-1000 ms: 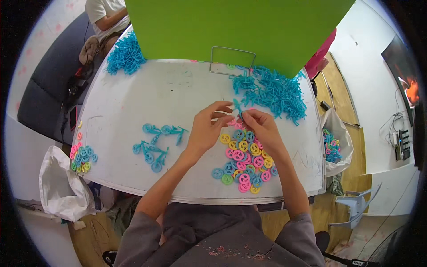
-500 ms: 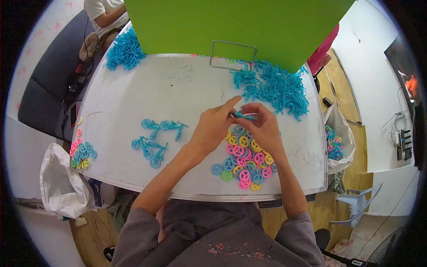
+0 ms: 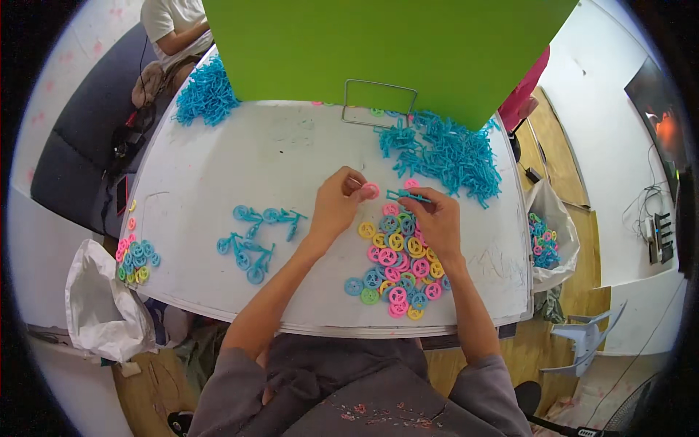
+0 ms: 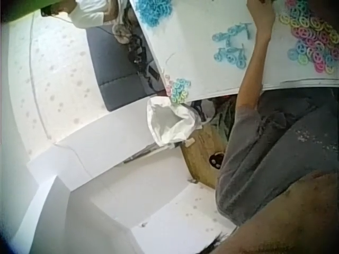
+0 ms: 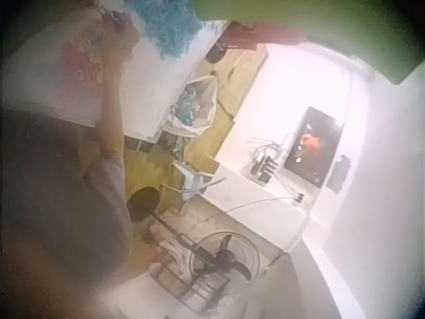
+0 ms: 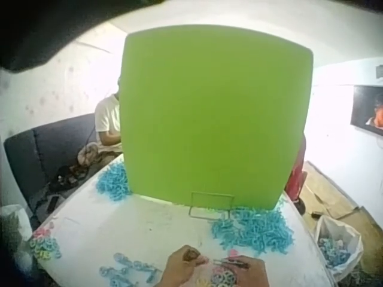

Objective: Assembling colorful plastic rings by linking them together.

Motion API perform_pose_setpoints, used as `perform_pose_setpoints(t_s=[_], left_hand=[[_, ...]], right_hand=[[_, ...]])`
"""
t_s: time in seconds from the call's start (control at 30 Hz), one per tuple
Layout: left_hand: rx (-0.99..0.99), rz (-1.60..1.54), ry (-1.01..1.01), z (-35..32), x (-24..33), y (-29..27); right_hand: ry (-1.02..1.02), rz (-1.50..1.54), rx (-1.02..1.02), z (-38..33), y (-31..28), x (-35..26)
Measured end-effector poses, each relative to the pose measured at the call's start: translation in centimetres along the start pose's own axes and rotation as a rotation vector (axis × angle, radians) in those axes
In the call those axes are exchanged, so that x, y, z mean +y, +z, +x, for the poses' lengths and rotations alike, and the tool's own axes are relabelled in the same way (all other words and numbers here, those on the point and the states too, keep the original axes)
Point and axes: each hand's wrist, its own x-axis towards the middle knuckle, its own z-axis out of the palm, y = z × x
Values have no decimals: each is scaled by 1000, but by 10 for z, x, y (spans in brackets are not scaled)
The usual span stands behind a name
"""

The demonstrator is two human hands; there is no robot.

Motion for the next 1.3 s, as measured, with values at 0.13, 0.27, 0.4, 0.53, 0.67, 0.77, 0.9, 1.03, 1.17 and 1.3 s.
perform_pose_setpoints(t_s=[0.13,0.27,0.4,0.53,0.67,0.77,0.9,1.03,1.17,1.3], left_hand=[[-180,-360,-144,-7,16,-10],[-220,-459,-211,-12,19,-7],[-257,-577,-266,-13,22,-5],[-139,-391,-88,-14,18,3],[-71,-210,82,-19,17,7],[-81,-240,55,-19,21,7],[-93,-470,56,-22,18,14],[-23,-369,100,-27,26,16],[42,-264,174,-32,24,20],[84,-231,280,-32,21,24]], right_hand=[[-81,-234,-37,-3,3,-8],[-181,-260,-52,-5,7,-9],[-245,-253,-42,-4,10,5],[-181,-284,-45,-4,9,9],[9,-233,-57,-5,11,-5],[69,-124,-81,-2,9,-3],[88,21,-36,-1,10,0],[84,52,-6,-4,12,-1],[151,15,-54,-3,11,5],[359,353,-56,-5,13,-1]])
